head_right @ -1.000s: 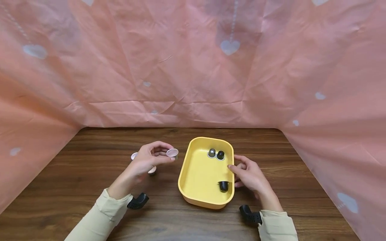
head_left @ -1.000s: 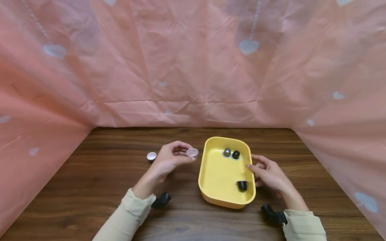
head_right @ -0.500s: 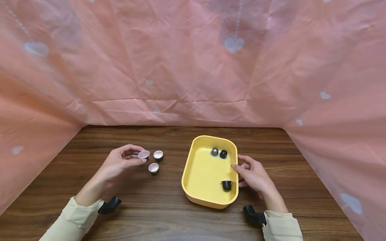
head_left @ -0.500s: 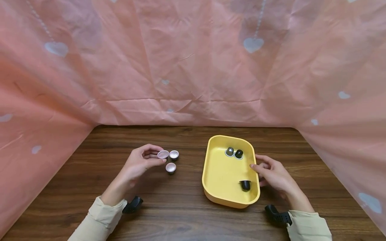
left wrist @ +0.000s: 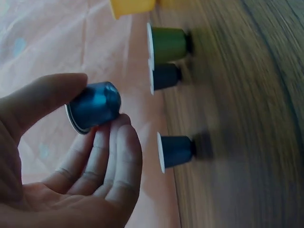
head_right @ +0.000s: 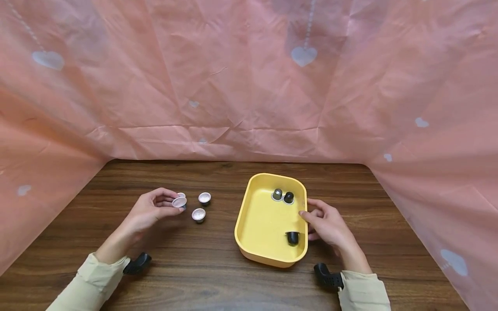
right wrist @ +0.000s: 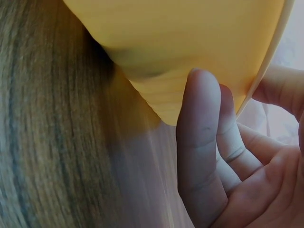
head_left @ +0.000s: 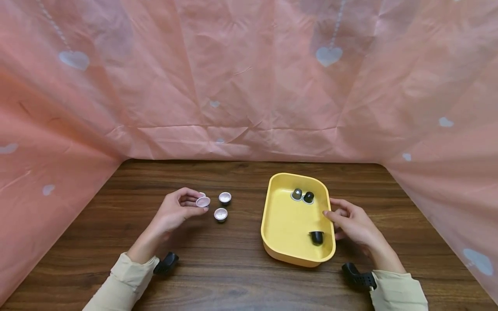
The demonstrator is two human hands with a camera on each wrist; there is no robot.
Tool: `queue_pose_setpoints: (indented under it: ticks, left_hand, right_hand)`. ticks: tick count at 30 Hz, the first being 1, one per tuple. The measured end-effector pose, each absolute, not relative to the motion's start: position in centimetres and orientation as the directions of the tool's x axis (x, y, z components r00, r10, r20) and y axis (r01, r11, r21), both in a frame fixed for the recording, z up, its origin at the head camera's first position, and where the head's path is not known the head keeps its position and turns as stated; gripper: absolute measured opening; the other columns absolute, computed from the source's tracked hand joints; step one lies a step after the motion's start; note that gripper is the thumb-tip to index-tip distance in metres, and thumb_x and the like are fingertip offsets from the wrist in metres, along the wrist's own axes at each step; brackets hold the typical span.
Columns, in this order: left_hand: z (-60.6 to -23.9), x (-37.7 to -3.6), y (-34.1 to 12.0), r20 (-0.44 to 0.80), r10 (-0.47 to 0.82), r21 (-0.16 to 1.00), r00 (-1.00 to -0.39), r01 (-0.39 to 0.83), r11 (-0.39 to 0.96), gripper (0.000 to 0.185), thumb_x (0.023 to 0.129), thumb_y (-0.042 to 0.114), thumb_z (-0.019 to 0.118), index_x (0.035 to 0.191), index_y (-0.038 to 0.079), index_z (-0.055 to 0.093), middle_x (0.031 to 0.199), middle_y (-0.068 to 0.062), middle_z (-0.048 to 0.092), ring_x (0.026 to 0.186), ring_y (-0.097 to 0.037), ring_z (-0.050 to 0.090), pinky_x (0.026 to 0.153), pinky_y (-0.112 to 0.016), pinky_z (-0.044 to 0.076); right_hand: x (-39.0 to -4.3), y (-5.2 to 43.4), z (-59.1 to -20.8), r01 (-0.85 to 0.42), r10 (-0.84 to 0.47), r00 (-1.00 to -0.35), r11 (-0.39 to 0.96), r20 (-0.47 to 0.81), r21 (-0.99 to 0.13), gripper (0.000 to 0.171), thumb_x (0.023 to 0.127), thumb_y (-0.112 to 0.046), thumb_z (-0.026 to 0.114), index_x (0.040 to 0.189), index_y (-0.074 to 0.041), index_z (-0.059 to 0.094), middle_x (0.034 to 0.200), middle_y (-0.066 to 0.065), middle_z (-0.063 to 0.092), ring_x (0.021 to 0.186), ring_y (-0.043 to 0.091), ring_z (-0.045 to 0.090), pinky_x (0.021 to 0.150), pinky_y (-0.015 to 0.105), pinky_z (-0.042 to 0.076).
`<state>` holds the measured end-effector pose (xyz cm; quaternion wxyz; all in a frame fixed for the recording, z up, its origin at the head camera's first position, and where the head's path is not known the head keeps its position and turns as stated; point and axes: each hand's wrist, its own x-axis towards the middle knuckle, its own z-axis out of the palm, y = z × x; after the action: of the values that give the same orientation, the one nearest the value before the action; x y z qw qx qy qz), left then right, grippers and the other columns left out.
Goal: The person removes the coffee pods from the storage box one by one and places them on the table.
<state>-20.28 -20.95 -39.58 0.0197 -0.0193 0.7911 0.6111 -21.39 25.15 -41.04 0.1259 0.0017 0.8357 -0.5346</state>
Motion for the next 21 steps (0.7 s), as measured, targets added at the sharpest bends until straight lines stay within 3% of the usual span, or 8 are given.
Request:
queue_pose_setpoints:
  ticks: [10, 21]
  left_hand:
    - [-40.9, -20.7, -21.9, -0.127, -0.026, 0.936, -0.992, -0.129, 0.328, 0.041, 0.082, -0.003, 0.086, 0.116, -0.007, 0.064, 0.097, -0.002, 0.073, 0.083, -0.002, 0.069, 0.074, -0.019, 0.056]
    - [-42.0, -21.1, -22.3, -0.112, -0.060, 0.871, -0.992, -0.127, 0.474, 0.042, 0.074, -0.004, 0.090, 0.107, -0.004, 0.063, 0.096, -0.007, 0.070, 0.083, -0.007, 0.064, 0.072, -0.020, 0.052]
  right_hand:
    - [-21.5, 25.4, -41.0, 0.132, -0.140, -0.968, 0.428, -0.210, -0.894, 0.071, 0.108, -0.023, 0.065, 0.164, 0.007, 0.031, 0.097, 0.003, 0.069, 0.078, 0.010, 0.070, 0.064, 0.034, 0.064]
    - [-21.4, 25.2, -40.9, 0.131, -0.142, -0.967, 0.432, -0.210, -0.892, 0.070, 0.108, -0.025, 0.065, 0.163, 0.005, 0.035, 0.092, 0.003, 0.064, 0.078, 0.012, 0.070, 0.065, 0.035, 0.065]
